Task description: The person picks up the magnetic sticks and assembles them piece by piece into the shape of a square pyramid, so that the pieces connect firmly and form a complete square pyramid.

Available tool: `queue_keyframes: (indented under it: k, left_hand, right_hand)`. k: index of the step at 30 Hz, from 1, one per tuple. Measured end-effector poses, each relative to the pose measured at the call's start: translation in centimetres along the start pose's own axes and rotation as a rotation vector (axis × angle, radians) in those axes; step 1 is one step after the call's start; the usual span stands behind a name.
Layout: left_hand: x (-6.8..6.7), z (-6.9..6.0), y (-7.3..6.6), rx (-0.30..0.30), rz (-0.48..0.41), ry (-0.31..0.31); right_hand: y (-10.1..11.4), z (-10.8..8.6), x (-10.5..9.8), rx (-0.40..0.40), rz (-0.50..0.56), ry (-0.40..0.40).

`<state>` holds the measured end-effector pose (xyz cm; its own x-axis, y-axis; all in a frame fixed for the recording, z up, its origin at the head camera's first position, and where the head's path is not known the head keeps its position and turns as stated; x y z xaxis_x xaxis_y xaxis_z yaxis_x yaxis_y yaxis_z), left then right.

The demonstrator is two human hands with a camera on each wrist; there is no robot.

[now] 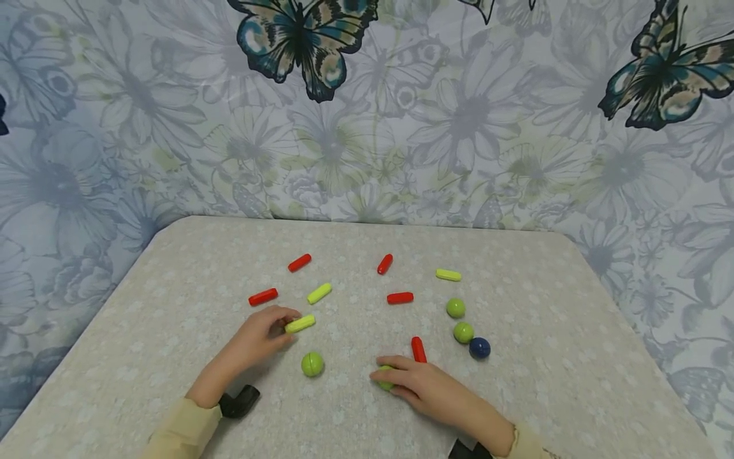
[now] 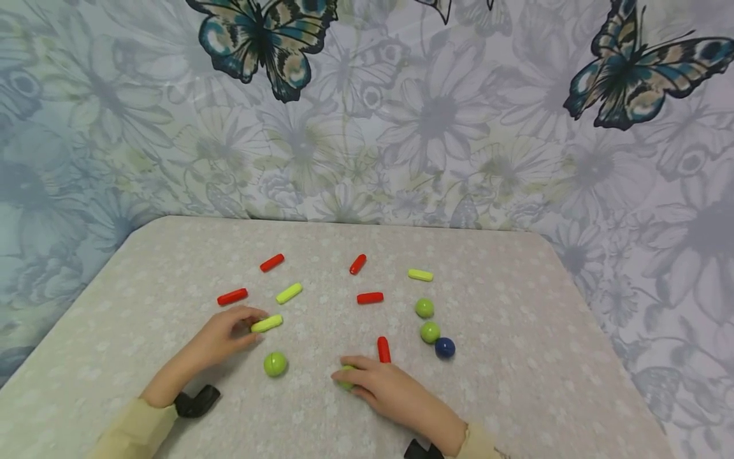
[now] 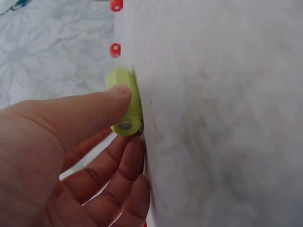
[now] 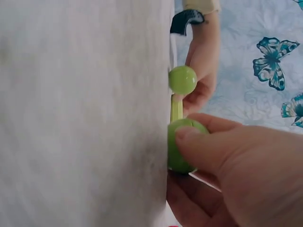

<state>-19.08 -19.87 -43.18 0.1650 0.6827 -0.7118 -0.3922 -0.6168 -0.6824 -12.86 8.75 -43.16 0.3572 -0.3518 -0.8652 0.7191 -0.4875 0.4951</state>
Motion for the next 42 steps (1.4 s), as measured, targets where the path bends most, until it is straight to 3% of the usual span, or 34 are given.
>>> queue_keyframes:
  k: [6,11,16,21,25,28,33,37,42]
  left_hand:
    - [0.7,1.4,-0.4,-0.046,0.007,0.057]
    - [2.1,3.0,-1.0,-0.011,-0.043,0.080]
    - [3.1,4.2,-0.5,0.005,-0.119,0.091]
    - [3.4,4.6,0.0,0.027,-0.167,0.074]
    - [3.4,4.6,0.1,0.029,-0.174,0.065]
    - [3.4,4.6,0.0,0.021,-0.178,0.069]
    - [3.8,4.5,-0.1,0.024,-0.195,0.074]
    - [4.2,4.5,-0.4,0.042,-0.189,0.059]
    - [4.6,4.9,-0.8,0.056,-0.172,0.035]
  right_hand:
    - [-0.1,-0.1,0.7,0.007,0.004,-0.026]
    - [-0.1,0.0,0.8,0.016,0.021,-0.027]
    - [-0.3,0.2,0.9,0.003,0.041,-0.031]
    - [-0.7,1.2,0.4,0.036,0.077,-0.072]
    - [-1.4,3.4,-0.2,0.150,0.101,-0.115]
    - [-2.2,5.1,-0.5,0.241,0.097,-0.183]
    - [-3.4,6.4,-0.6,0.311,0.077,-0.312]
    - [-3.8,6.7,-0.7,0.314,0.109,-0.386]
    - [-4.0,7.0,-0.6,0.272,0.129,-0.404]
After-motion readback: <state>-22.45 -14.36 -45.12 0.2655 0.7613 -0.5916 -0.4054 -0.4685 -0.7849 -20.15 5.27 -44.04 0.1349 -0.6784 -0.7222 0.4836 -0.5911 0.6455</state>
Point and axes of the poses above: each hand's wrist, its own z-axis towards the middle knuckle, its own x-axis out of the palm, y = z × x, the point moved 5 cm from there along z, towards the middle knuckle, and after that the axes turned 3 degrees about -z, right-handed, at the moved point
